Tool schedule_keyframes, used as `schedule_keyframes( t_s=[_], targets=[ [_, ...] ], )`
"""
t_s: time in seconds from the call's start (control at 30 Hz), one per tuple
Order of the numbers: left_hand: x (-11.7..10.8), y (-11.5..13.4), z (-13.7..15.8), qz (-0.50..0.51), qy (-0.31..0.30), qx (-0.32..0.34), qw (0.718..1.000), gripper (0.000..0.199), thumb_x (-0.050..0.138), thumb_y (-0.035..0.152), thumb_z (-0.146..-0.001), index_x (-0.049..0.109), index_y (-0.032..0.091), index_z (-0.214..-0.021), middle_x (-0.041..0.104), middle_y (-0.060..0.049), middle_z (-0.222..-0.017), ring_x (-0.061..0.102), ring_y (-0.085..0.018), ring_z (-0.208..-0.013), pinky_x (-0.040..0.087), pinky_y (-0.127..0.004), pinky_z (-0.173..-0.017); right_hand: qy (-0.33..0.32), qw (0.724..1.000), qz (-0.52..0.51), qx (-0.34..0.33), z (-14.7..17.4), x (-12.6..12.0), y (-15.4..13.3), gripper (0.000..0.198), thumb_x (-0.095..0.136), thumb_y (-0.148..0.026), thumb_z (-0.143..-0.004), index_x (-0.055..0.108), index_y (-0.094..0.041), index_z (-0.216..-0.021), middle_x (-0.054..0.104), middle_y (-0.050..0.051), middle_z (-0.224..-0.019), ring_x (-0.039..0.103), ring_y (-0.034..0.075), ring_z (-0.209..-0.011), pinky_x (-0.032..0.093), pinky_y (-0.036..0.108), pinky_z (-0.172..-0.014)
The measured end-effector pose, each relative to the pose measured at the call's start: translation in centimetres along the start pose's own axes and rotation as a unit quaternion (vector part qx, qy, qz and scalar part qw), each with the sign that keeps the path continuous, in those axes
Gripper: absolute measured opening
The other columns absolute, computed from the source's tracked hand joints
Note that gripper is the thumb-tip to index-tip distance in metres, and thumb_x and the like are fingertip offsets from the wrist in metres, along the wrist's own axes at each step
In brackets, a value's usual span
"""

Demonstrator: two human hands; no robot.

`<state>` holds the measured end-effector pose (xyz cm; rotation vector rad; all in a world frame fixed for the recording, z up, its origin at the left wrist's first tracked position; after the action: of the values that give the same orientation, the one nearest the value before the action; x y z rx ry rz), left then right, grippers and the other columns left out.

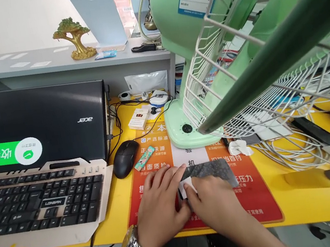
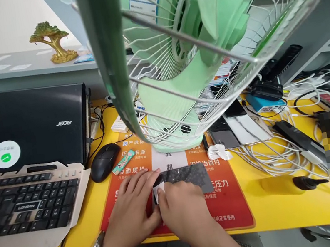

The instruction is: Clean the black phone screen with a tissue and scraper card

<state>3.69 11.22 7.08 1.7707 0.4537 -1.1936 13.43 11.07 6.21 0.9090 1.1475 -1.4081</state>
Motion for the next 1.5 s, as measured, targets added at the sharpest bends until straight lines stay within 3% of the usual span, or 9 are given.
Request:
schedule_keyframes(
  t_s=[0.27,0.6,0.73,0.87,1.23,1.33,1.5],
  targets=[
    [0.0,-0.1,-0.1,0.003,-0.003,-0.002,1.0,0.074,0.055,0.02,-0.082,0.032,0.031,-0.152,0.053,0.002,-0.145,0.037,-0.023,-0.139,0.018,-0.042,-0.119,-0.01,1.0,-0.01,0.024,0.2,0.3,1.5,0.037,0.038,-0.031,-0.1,0.069,-0.021,-0.083,0.074,0.009,-0.082,0.07,0.027,-0.076,0.033,0.031,-0.06],
    [0.0,-0.2,-0.2,-0.005,-0.01,-0.006,1.0,0.074,0.055,0.021,-0.081,0.033,0.031,-0.151,0.053,0.003,-0.145,0.038,-0.022,-0.139,0.019,-0.041,-0.119,-0.033,0.984,0.02,0.174,1.0,-0.2,12.2,0.037,0.043,-0.043,-0.1,0.063,-0.021,-0.078,0.07,0.009,-0.077,0.066,0.024,-0.074,0.031,0.03,-0.061],
    [0.1,-0.1,-0.2,-0.019,-0.005,-0.003,1.0,0.072,0.056,0.022,-0.082,0.033,0.028,-0.15,0.053,0.001,-0.146,0.038,-0.023,-0.138,0.019,-0.043,-0.119,-0.043,0.978,0.025,0.202,1.2,-0.6,14.6,0.041,0.04,-0.045,-0.1,0.061,-0.021,-0.075,0.068,0.009,-0.077,0.065,0.024,-0.077,0.032,0.029,-0.061],
    [0.0,0.0,-0.2,-0.038,0.004,0.003,0.999,0.07,0.056,0.025,-0.085,0.032,0.025,-0.151,0.055,-0.003,-0.144,0.041,-0.025,-0.136,0.024,-0.044,-0.117,-0.045,0.978,0.024,0.2,1.2,-0.6,13.6,0.039,0.04,-0.044,-0.1,0.062,-0.021,-0.078,0.07,0.01,-0.08,0.067,0.025,-0.079,0.034,0.03,-0.062],
    [0.2,0.2,-0.2,-0.055,-0.004,0.015,0.998,0.066,0.054,0.025,-0.087,0.032,0.027,-0.15,0.053,0.0,-0.145,0.04,-0.024,-0.136,0.021,-0.044,-0.116,0.008,0.996,0.027,0.088,-0.4,-0.7,3.7,0.035,0.04,-0.035,-0.098,0.068,-0.019,-0.085,0.073,0.013,-0.083,0.069,0.028,-0.074,0.038,0.03,-0.06],
    [0.2,0.2,-0.1,-0.065,-0.001,0.018,0.998,0.066,0.054,0.024,-0.087,0.032,0.027,-0.149,0.054,0.0,-0.145,0.039,-0.024,-0.136,0.021,-0.044,-0.116,-0.001,0.994,0.012,0.107,-0.2,-0.6,5.2,0.035,0.04,-0.037,-0.099,0.067,-0.02,-0.085,0.072,0.012,-0.083,0.069,0.027,-0.075,0.037,0.03,-0.06],
    [0.3,0.2,-0.1,-0.079,0.002,0.028,0.997,0.067,0.053,0.024,-0.086,0.032,0.026,-0.15,0.052,0.001,-0.146,0.038,-0.023,-0.137,0.02,-0.042,-0.116,-0.022,0.982,0.006,0.189,0.9,-0.6,11.7,0.035,0.043,-0.041,-0.1,0.063,-0.02,-0.079,0.07,0.009,-0.077,0.067,0.024,-0.078,0.032,0.028,-0.06]
  ],
)
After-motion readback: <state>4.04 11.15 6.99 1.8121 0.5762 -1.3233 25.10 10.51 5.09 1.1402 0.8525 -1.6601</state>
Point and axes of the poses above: each hand's wrist, its own z-axis away from the middle knuckle, its own x-axis out of the palm, y = z × x, the point moved 10 cm from there along -z, towards the middle knuckle
